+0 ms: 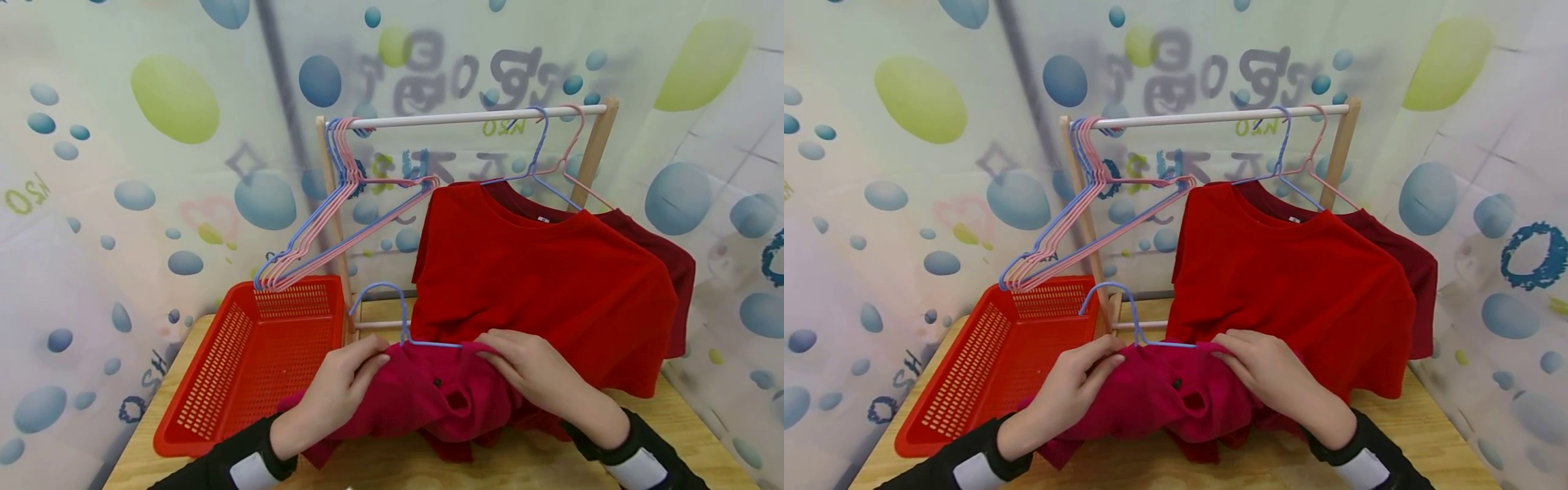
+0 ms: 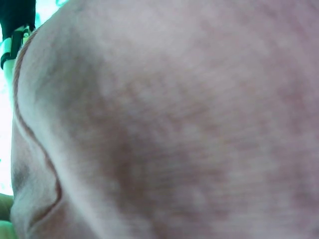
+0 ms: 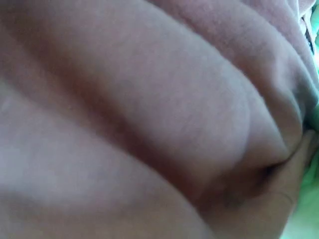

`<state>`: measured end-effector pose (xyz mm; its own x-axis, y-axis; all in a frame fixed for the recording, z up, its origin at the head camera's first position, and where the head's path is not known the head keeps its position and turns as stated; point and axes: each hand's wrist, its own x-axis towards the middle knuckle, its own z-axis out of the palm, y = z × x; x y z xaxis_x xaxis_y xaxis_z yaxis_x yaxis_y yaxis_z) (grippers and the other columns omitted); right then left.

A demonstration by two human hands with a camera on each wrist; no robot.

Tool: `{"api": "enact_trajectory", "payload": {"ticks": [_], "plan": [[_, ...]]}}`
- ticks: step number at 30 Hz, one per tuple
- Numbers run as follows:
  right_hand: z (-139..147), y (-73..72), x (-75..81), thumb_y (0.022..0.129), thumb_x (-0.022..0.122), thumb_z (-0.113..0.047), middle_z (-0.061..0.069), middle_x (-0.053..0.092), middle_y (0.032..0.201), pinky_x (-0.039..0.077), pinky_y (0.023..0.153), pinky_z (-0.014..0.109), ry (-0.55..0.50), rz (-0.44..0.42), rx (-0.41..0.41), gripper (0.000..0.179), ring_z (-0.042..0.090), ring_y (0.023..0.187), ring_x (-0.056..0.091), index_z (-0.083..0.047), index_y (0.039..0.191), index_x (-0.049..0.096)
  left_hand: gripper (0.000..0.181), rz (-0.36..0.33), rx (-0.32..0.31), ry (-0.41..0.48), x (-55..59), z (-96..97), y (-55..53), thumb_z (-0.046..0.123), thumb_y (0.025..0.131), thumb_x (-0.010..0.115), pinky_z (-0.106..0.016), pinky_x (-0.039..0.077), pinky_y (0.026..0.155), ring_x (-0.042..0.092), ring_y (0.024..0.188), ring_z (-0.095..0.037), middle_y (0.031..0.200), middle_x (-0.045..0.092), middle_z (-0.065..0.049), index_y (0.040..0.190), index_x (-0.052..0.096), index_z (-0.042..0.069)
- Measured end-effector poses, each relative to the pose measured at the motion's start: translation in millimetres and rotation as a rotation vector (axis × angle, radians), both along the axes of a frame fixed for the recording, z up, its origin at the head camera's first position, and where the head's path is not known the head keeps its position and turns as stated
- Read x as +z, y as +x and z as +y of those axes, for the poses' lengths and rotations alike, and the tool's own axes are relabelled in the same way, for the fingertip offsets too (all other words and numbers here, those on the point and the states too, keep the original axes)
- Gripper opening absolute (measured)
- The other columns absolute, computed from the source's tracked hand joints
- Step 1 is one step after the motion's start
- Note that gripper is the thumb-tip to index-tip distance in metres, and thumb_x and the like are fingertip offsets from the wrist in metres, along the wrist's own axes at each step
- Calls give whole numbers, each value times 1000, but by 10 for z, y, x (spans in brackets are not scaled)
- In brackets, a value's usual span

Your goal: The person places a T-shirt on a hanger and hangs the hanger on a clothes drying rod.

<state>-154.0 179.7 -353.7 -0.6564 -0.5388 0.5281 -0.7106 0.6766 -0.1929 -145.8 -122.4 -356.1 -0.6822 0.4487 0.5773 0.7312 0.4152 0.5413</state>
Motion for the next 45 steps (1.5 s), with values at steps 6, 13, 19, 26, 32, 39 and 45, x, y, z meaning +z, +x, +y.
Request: {"api": "enact_trajectory", "payload": {"ticks": [6, 13, 19, 26, 32, 39, 45], "plan": [[-76, -19, -9, 82, 71, -7, -16, 59, 87, 53, 70, 24, -27, -29, 43, 25, -2, 77, 55, -25, 98, 64, 8, -3, -14, 0, 1, 26, 8, 15, 97, 53, -16, 45, 64, 52, 71, -2, 84, 60, 8, 98, 60, 16], [-140, -22, -3, 82, 71, -7, -17, 58, 87, 52, 70, 23, -38, -15, 66, 25, -2, 78, 55, -24, 98, 62, 8, -22, -15, -6, 10, 53, 25, 15, 97, 53, -16, 46, 64, 52, 71, -1, 84, 61, 8, 98, 61, 16], [-195, -16, 23, 86, 67, -8, -16, 63, 94, 54, 75, 26, -36, -69, 70, 26, -1, 85, 59, -25, 105, 63, 8, -24, -18, -5, 21, 76, 26, 15, 97, 53, -16, 46, 65, 52, 72, -1, 84, 61, 9, 99, 61, 15], [-246, -19, 26, 85, 69, -11, -13, 65, 95, 54, 77, 28, -17, -48, 67, 24, 1, 88, 61, -23, 105, 64, 8, -25, -30, -13, 41, 93, 23, 15, 97, 53, -15, 45, 65, 51, 71, -2, 83, 59, 9, 99, 61, 16], [-283, -19, 36, 84, 69, -12, -11, 65, 93, 54, 77, 28, 0, -33, 62, 23, 2, 85, 61, -21, 105, 64, 7, -22, -44, -13, 44, 106, 14, 15, 97, 54, -15, 45, 64, 50, 71, -2, 82, 59, 9, 99, 61, 16], [-317, -6, 50, 86, 68, -15, -10, 64, 88, 54, 74, 26, 24, -23, 48, 18, 1, 81, 59, -21, 103, 64, 8, -29, -54, -21, 43, 120, 1, 16, 97, 53, -14, 44, 63, 49, 69, -2, 81, 58, 9, 99, 61, 16], [-338, -17, 24, 89, 66, -19, -15, 56, 76, 51, 66, 20, 31, -6, 60, 10, -3, 69, 51, -22, 97, 62, 6, -53, -70, -26, 56, 161, 7, 15, 96, 55, -15, 42, 60, 46, 66, -3, 78, 57, 9, 98, 60, 15]]}}
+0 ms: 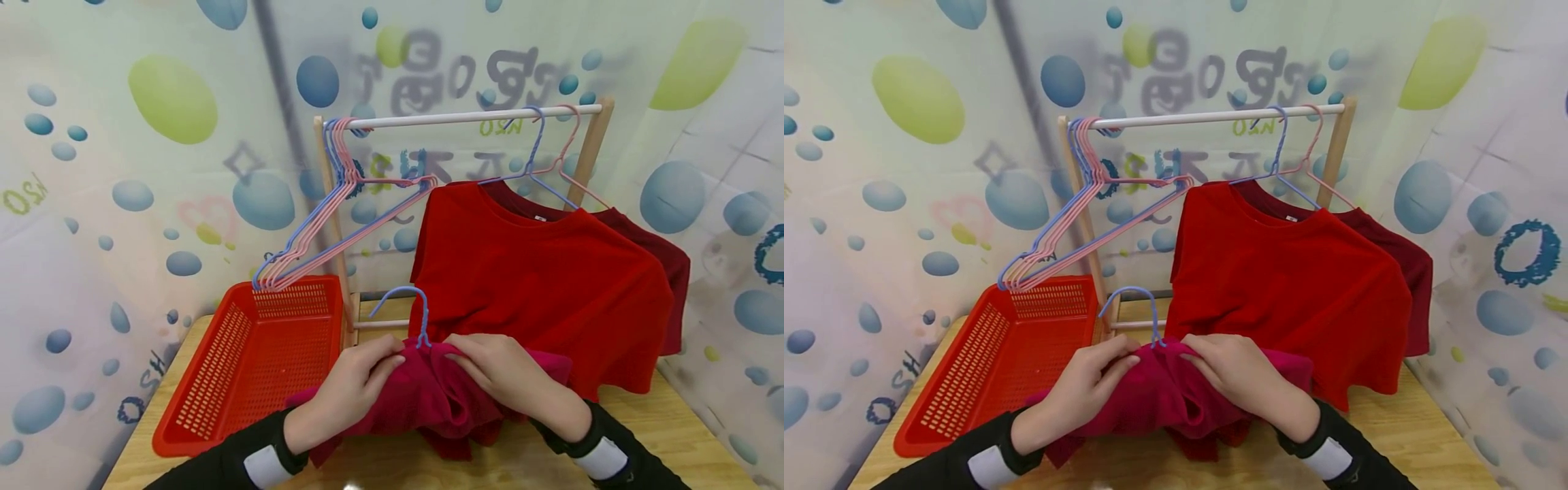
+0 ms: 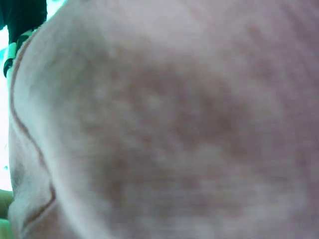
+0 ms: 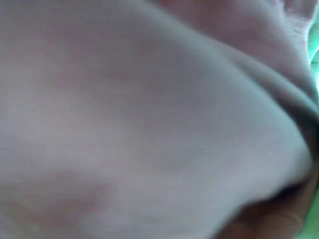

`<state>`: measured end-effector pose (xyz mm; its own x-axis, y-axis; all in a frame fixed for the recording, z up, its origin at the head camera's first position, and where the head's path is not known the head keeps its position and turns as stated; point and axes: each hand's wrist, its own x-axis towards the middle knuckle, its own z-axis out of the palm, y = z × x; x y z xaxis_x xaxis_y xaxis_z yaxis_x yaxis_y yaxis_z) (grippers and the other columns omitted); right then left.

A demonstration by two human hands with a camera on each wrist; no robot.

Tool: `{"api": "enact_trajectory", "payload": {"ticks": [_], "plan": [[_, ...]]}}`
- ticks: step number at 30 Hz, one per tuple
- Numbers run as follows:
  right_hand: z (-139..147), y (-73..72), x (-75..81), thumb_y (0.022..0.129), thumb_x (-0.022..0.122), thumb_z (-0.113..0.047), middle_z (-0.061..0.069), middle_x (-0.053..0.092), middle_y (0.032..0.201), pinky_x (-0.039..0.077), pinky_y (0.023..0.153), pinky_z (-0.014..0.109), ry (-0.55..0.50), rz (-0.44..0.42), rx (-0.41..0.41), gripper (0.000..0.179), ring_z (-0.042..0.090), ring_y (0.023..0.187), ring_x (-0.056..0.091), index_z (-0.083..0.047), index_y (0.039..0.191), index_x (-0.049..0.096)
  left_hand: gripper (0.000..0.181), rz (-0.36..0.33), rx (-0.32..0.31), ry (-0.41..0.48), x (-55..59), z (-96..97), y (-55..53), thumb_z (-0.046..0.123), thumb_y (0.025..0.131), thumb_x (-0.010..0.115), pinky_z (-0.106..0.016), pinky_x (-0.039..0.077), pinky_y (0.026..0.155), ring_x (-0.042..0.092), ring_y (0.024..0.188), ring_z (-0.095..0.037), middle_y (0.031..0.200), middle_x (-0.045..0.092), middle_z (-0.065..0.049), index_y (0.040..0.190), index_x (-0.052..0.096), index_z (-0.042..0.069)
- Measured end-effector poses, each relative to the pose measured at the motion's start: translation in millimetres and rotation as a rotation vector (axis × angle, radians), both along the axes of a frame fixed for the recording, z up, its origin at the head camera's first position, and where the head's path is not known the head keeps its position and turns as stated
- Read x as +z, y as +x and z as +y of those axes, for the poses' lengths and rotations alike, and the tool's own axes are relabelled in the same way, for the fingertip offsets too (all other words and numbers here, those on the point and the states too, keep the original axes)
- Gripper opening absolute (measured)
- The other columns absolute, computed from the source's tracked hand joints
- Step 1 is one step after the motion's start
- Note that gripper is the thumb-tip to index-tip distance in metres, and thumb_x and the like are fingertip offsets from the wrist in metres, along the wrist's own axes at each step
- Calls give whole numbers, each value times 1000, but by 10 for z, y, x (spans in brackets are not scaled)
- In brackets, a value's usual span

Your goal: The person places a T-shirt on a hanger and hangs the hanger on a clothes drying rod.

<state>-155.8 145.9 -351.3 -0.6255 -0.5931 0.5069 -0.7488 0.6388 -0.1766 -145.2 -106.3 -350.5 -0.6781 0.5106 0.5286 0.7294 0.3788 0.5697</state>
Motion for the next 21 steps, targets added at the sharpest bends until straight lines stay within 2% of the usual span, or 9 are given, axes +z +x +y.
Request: {"api": "enact_trajectory", "payload": {"ticks": [4, 7, 10, 13, 16, 19, 20, 21], "plan": [[38, 2, -19, 88, 67, -17, -16, 56, 73, 48, 61, 17, -20, 36, 21, 11, -6, 64, 49, -22, 96, 62, 6, -23, -14, -10, 14, 28, -2, 16, 96, 55, -16, 42, 58, 44, 64, -2, 76, 56, 9, 100, 59, 14], [78, 4, -28, 87, 67, -15, -16, 61, 76, 49, 62, 17, -60, 75, 49, 14, -7, 65, 51, -22, 99, 64, 9, -15, -30, -50, 37, 47, -11, 18, 98, 52, -16, 39, 56, 41, 62, -2, 70, 49, 10, 102, 59, 14], [122, 8, -38, 94, 59, -21, -14, 66, 80, 51, 62, 18, -105, 113, 70, 9, -7, 66, 54, -21, 101, 65, 14, -3, -54, -114, 82, 63, -27, 23, 100, 49, -15, 37, 55, 40, 61, -2, 67, 44, 11, 105, 59, 15], [158, 15, -55, 100, 46, -30, -11, 69, 82, 51, 63, 18, -140, 132, 79, 23, -6, 67, 57, -19, 102, 65, 21, -14, -65, -186, 144, 61, -41, 30, 101, 45, -16, 41, 61, 47, 65, -2, 69, 49, 12, 110, 60, 19], [191, 27, -77, 100, 45, -32, -10, 68, 81, 49, 61, 15, -176, 133, 73, 25, -6, 65, 55, -18, 101, 66, 30, -24, -49, -241, 207, 32, -39, 37, 100, 43, -21, 49, 77, 58, 86, -2, 91, 64, 12, 123, 60, 25], [233, 40, -98, 97, 54, -24, -10, 68, 80, 45, 58, 12, -212, 146, 50, 13, -7, 62, 49, -18, 100, 66, 36, 10, -15, -247, 240, -28, -18, 40, 98, 47, -29, 50, 89, 56, 109, -5, 114, 64, 10, 133, 53, 32], [249, 44, -104, 95, 57, -21, -11, 67, 79, 44, 57, 11, -223, 152, 44, 10, -7, 61, 46, -18, 99, 66, 38, 31, -4, -234, 245, -56, -8, 39, 97, 49, -31, 49, 91, 54, 113, -7, 122, 61, 10, 135, 51, 33], [265, 48, -109, 94, 58, -20, -11, 66, 78, 42, 56, 11, -230, 158, 38, 9, -7, 60, 43, -18, 98, 65, 41, 53, 9, -217, 247, -89, 3, 38, 96, 52, -31, 49, 89, 53, 111, -8, 123, 61, 10, 136, 50, 33]]}}
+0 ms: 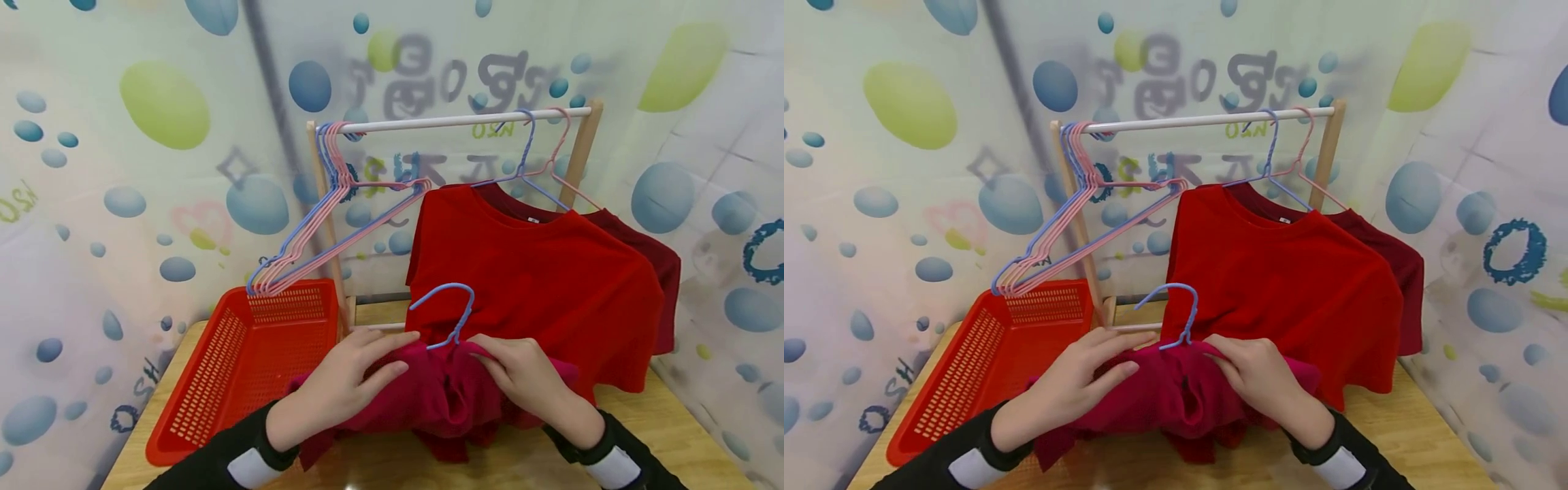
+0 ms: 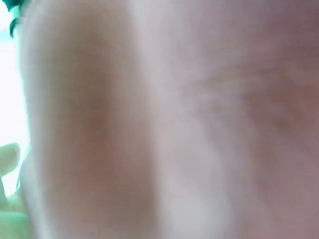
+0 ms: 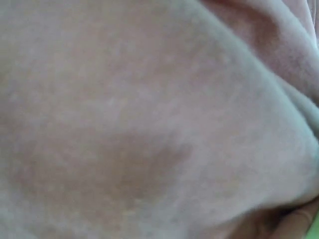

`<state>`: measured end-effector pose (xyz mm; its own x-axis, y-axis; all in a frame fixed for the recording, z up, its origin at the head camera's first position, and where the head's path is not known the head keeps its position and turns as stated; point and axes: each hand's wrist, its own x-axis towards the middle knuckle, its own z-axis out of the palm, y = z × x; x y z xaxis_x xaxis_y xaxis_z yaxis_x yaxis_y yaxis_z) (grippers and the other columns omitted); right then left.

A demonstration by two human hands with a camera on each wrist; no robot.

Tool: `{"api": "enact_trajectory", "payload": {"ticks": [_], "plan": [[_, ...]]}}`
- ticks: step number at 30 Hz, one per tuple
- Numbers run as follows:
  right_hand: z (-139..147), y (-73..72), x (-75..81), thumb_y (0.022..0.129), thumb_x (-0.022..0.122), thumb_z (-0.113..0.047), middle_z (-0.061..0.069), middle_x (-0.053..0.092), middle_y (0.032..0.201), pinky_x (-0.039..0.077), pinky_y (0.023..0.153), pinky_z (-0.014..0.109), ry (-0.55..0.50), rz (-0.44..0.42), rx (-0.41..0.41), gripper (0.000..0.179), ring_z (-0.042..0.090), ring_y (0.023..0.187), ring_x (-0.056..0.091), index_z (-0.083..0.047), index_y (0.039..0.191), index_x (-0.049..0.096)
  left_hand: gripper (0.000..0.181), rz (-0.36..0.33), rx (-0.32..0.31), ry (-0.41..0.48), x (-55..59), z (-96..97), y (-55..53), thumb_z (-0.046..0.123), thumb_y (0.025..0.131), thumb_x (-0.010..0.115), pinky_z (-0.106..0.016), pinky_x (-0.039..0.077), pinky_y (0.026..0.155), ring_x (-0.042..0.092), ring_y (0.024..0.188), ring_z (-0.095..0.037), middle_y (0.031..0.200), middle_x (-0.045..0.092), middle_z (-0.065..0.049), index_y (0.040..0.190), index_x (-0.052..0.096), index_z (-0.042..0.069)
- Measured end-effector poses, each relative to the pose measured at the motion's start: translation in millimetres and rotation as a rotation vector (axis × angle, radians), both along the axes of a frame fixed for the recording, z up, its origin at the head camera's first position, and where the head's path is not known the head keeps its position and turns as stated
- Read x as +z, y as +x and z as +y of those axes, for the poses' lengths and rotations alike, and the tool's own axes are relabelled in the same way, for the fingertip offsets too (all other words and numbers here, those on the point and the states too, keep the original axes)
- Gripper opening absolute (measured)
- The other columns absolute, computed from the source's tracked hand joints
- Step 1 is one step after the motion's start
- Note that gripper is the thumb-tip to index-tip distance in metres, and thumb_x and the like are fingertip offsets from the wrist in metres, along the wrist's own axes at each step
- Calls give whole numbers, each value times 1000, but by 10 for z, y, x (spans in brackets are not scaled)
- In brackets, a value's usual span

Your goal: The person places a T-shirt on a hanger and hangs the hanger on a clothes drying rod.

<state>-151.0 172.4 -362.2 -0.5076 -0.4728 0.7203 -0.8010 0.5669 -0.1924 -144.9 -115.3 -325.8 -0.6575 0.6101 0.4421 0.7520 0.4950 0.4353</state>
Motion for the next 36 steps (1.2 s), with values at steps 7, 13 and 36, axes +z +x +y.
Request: {"api": "enact_trajectory", "payload": {"ticks": [7, 13, 36], "plan": [[117, 3, -28, 93, 60, -15, -15, 63, 78, 38, 57, 10, 7, -21, -51, 9, -6, 59, 40, -20, 98, 64, 58, -19, 212, 61, 4, -354, 77, 46, 82, 69, -25, 47, 71, 46, 96, -6, 108, 56, 14, 134, 51, 29], [224, -13, -13, 82, 68, -1, -16, 59, 73, 37, 55, 9, 13, -42, -104, 25, -5, 57, 38, -20, 97, 64, 73, -297, 375, -69, -44, -644, 93, 39, 74, 79, -31, 51, 79, 55, 97, -12, 105, 57, 5, 136, 45, 21], [448, 21, 68, 76, 69, 9, -16, 54, 70, 35, 54, 7, -15, -101, -77, 33, -6, 57, 37, -16, 98, 66, 4, -280, 602, 132, -4, -986, 123, 9, 92, 58, -23, 43, 61, 51, 71, -11, 78, 57, 0, 91, 60, 12]]}}
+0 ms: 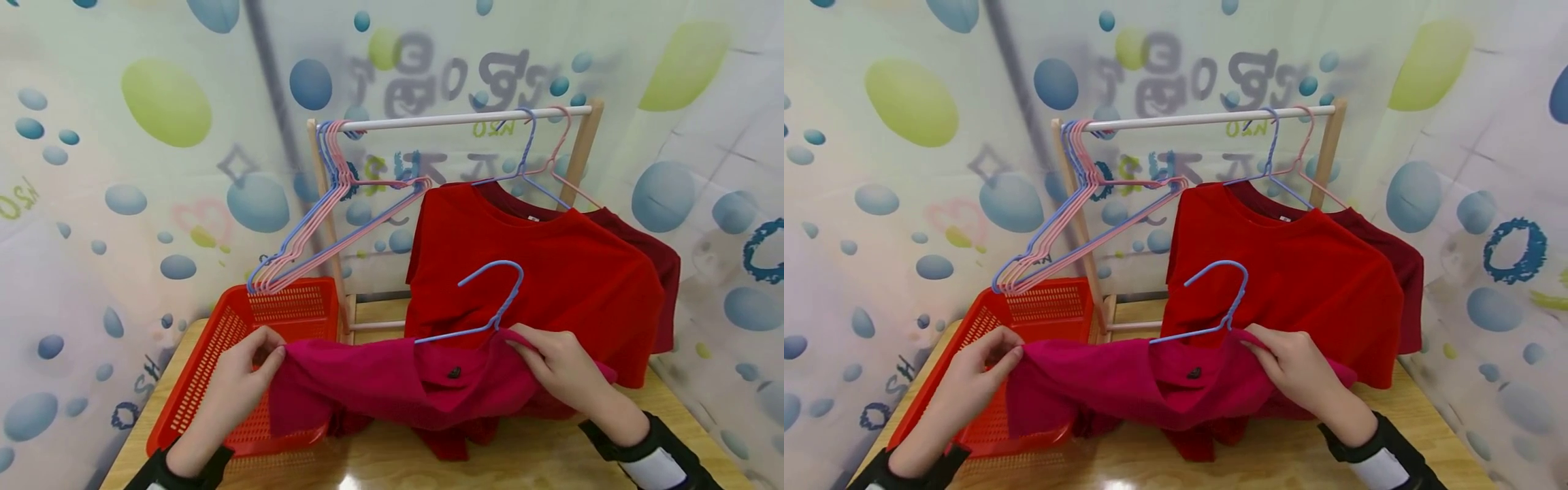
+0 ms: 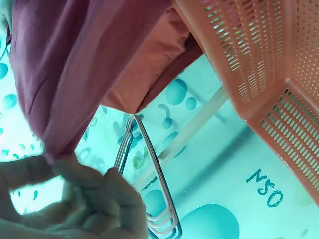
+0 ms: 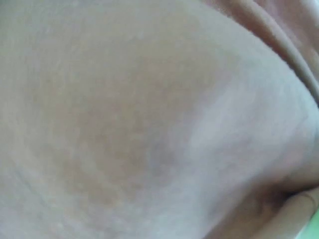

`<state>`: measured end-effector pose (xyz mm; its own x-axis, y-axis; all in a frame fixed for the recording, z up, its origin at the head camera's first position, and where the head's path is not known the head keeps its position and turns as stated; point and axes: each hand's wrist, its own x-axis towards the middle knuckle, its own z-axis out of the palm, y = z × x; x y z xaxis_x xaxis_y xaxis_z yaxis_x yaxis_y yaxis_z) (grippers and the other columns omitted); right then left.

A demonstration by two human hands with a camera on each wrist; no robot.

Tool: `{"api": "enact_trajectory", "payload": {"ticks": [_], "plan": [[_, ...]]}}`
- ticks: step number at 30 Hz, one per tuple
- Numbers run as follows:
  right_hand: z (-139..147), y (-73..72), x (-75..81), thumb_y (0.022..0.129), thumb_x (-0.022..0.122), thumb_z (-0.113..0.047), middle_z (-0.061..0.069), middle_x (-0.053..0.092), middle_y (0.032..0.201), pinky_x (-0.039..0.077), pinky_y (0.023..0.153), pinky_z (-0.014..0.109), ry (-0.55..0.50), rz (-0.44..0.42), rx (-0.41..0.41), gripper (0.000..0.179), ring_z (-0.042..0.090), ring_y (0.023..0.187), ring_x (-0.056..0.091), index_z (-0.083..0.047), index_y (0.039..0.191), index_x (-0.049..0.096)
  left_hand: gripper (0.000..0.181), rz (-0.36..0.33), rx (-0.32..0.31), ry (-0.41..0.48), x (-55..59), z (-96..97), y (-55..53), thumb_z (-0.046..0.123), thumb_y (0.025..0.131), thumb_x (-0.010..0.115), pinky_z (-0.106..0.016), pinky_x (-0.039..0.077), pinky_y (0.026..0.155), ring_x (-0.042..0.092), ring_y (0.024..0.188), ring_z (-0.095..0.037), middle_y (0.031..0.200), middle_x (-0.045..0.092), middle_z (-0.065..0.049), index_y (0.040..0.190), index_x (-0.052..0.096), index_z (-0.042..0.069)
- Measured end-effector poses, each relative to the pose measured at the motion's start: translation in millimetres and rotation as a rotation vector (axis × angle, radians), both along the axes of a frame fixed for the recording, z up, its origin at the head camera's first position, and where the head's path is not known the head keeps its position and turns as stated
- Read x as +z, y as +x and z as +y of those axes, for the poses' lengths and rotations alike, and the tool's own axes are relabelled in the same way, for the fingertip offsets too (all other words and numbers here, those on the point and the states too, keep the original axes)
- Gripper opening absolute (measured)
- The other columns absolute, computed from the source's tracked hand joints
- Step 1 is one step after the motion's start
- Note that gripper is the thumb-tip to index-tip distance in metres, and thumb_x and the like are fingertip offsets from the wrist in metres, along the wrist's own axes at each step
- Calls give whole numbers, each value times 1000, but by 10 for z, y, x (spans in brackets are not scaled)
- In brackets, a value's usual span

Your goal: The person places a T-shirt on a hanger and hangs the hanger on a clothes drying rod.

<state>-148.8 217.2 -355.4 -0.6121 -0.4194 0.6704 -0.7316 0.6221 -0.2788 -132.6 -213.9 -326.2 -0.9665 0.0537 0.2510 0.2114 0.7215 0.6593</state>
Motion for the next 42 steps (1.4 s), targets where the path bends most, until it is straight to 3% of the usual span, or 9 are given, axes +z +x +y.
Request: {"api": "enact_trajectory", "payload": {"ticks": [4, 7, 9, 13, 17, 23, 32, 42], "plan": [[-31, -8, 23, 76, 69, 9, -15, 53, 69, 35, 53, 7, 6, 2, 3, 33, -5, 58, 37, -16, 97, 65, 15, 52, -58, -78, -14, 55, -28, -1, 85, 59, -25, 44, 65, 49, 76, -12, 85, 56, -1, 94, 60, 11], [-73, -28, 37, 76, 69, 8, -17, 48, 66, 33, 53, 7, 28, 4, 4, 34, -6, 57, 35, -18, 97, 65, 22, 146, -124, -118, 2, 166, -11, -1, 85, 60, -31, 48, 73, 51, 89, -13, 98, 57, 0, 103, 60, 13], [-111, -43, 44, 76, 70, 7, -16, 46, 65, 33, 52, 7, 33, 7, 16, 33, -6, 57, 34, -18, 97, 64, 26, 228, -193, -131, 16, 272, 3, 5, 86, 64, -35, 50, 80, 51, 99, -12, 106, 57, 1, 110, 60, 14], [-202, -74, 57, 77, 70, 5, -16, 45, 65, 34, 52, 7, 31, 2, 35, 31, -5, 57, 35, -18, 97, 64, 37, 396, -363, -181, 13, 504, 1, 17, 86, 69, -32, 49, 85, 48, 108, -11, 115, 56, 4, 121, 59, 14], [-289, -92, 56, 78, 70, 2, -16, 45, 65, 34, 52, 7, 46, 0, 49, 28, -5, 56, 34, -19, 95, 62, 34, 468, -456, -238, -33, 683, -39, 16, 85, 71, -28, 48, 82, 51, 100, -11, 108, 59, 2, 117, 62, 11], [-343, -98, 65, 79, 72, -2, -16, 56, 71, 37, 55, 8, 51, 21, 48, 24, -4, 58, 39, -19, 94, 63, 16, 403, -434, -249, -114, 769, -88, 11, 85, 69, -23, 45, 69, 50, 78, -4, 86, 62, 8, 100, 64, 15], [-201, -92, 86, 75, 77, -7, -13, 67, 81, 50, 62, 17, 130, 85, -33, 28, -5, 64, 54, -20, 98, 66, 13, 379, -326, -150, -145, 659, -122, 8, 86, 69, -23, 44, 66, 48, 73, -3, 81, 61, 9, 95, 64, 16], [49, -82, 32, 75, 77, -8, -14, 68, 82, 44, 60, 11, 163, 18, -126, 29, -6, 61, 49, -24, 96, 66, 13, 378, -295, -88, -138, 557, -141, 7, 87, 66, -24, 41, 65, 45, 71, -3, 81, 61, 10, 97, 66, 16]]}}
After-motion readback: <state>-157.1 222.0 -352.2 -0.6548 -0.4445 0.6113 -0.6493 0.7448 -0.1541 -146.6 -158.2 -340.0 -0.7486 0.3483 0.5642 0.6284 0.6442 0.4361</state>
